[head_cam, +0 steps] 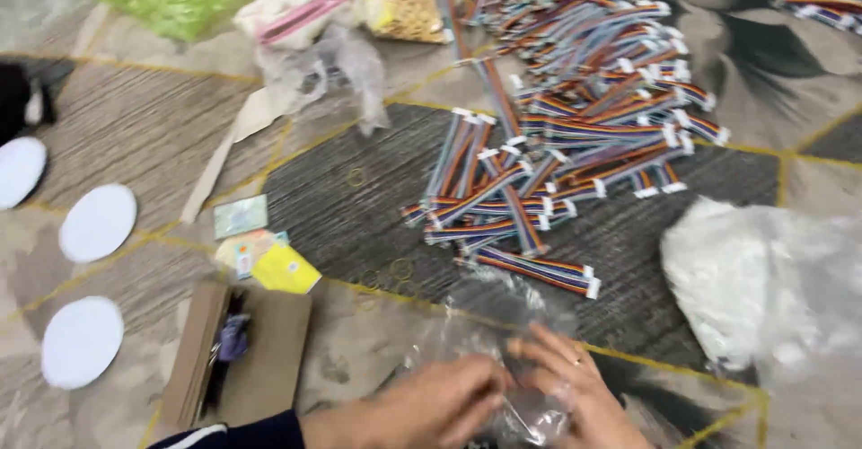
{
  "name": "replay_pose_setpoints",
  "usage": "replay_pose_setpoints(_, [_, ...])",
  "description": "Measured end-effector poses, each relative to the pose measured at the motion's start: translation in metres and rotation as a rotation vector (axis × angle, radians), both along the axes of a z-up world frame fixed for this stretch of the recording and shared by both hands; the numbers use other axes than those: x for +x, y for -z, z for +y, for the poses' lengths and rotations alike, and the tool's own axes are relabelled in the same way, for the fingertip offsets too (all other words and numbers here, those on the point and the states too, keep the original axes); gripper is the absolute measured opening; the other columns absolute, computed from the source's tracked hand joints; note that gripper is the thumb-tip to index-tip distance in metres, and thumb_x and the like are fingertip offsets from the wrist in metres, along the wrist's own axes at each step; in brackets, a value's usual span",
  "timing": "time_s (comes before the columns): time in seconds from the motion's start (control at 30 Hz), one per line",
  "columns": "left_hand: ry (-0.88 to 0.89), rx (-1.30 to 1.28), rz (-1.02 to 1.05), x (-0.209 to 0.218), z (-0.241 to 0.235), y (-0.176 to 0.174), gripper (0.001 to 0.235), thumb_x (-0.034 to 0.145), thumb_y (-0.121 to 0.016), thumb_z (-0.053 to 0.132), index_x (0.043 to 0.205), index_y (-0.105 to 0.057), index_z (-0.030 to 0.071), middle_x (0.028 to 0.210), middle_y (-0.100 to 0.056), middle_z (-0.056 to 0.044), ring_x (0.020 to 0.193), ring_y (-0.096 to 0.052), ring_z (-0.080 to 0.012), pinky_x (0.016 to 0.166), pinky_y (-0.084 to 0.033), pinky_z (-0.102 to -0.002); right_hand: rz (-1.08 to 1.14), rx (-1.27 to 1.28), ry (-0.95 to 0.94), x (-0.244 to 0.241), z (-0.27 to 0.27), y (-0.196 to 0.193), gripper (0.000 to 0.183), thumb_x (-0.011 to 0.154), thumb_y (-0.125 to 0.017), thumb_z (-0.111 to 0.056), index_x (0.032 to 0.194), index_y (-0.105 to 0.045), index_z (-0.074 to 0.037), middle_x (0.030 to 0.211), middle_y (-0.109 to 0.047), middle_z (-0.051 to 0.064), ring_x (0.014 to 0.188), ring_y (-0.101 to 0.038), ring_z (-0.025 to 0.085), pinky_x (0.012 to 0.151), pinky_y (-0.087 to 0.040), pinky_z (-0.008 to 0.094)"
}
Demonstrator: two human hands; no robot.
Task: Manually attaching plastic connectors to the ends of ribbon cables and organizing cards into a wallet.
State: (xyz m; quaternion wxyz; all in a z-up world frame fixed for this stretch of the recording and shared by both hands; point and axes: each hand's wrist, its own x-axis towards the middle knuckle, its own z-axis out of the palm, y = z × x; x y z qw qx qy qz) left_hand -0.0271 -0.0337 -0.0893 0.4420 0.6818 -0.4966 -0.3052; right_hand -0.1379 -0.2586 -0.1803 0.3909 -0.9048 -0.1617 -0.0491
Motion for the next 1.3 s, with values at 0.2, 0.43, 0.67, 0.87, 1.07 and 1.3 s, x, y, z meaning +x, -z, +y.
replay_pose_setpoints(0.2, [-0.53, 0.101, -0.375, 0.049, 0.078, 0.057, 0.037, 0.075, -0.066, 0.02, 0.109, -0.054, 0.014, 0.113, -0.061, -0.007, 0.091, -0.063, -0.029, 0.071, -0.051, -0.039, 0.589, 0.59, 0.608, 0.004, 0.001, 0.017, 0.032, 0.068, -0.072, 0.003, 0.1, -0.073, 0.001, 0.069, -0.074, 0.011, 0.057, -0.063, 0.016, 0.054, -0.051, 0.026])
replay_pose_setpoints(0.43, [-1.11, 0.383, -0.682, 0.142, 0.193, 0.074, 0.041, 0.071, -0.068, 0.02, 0.109, -0.056, 0.007, 0.107, -0.057, -0.011, 0.095, -0.057, -0.0307, 0.081, -0.046, -0.038, -0.302, -0.688, 0.34, 0.001, 0.024, 0.142, 0.062, 0.057, -0.065, -0.045, 0.118, -0.056, -0.041, 0.133, -0.049, 0.012, 0.108, -0.058, 0.032, 0.093, -0.049, 0.044])
replay_pose_setpoints(0.67, [-0.998, 0.772, -0.539, 0.252, 0.23, 0.094, 0.074, 0.069, -0.074, 0.038, 0.131, -0.045, 0.009, 0.116, -0.053, -0.018, 0.103, -0.055, -0.0335, 0.089, -0.046, -0.042, -0.191, -0.76, 0.579, 0.002, 0.026, 0.296, 0.027, 0.068, -0.062, -0.039, 0.095, -0.065, -0.042, 0.123, -0.057, 0.002, 0.115, -0.056, 0.03, 0.112, -0.033, 0.061])
replay_pose_setpoints(0.87, [-0.872, 0.912, -0.453, 0.279, 0.231, 0.095, 0.048, 0.063, -0.079, 0.036, 0.101, -0.06, 0.014, 0.094, -0.066, -0.006, 0.086, -0.062, -0.0251, 0.075, -0.05, -0.037, 0.337, -0.412, 0.29, 0.011, -0.042, 0.356, 0.058, 0.08, -0.039, -0.039, 0.137, -0.032, -0.035, 0.139, -0.038, -0.009, 0.131, -0.04, 0.011, 0.111, -0.024, 0.052])
replay_pose_setpoints(1.07, [-0.9, 0.813, -0.489, 0.274, 0.231, 0.087, 0.059, 0.06, -0.082, 0.039, 0.108, -0.056, 0.016, 0.114, -0.048, -0.007, 0.101, -0.054, -0.0251, 0.085, -0.046, -0.038, 0.784, 1.345, -0.264, 0.075, 0.025, 0.08, 0.078, 0.081, -0.05, -0.044, 0.138, -0.026, 0.003, 0.124, -0.059, 0.034, 0.118, -0.053, 0.044, 0.102, -0.028, 0.057])
replay_pose_setpoints(1.3, [-0.728, 0.692, -0.352, 0.181, 0.247, 0.063, 0.097, 0.049, -0.088, 0.043, 0.13, -0.043, 0.016, 0.139, -0.032, -0.014, 0.12, -0.044, -0.0333, 0.095, -0.042, -0.044, 0.989, 0.68, 0.266, 0.093, 0.085, 0.018, 0.042, 0.078, -0.058, -0.008, 0.119, -0.063, 0.001, 0.103, -0.078, 0.021, 0.086, -0.08, 0.027, 0.082, -0.065, 0.039])
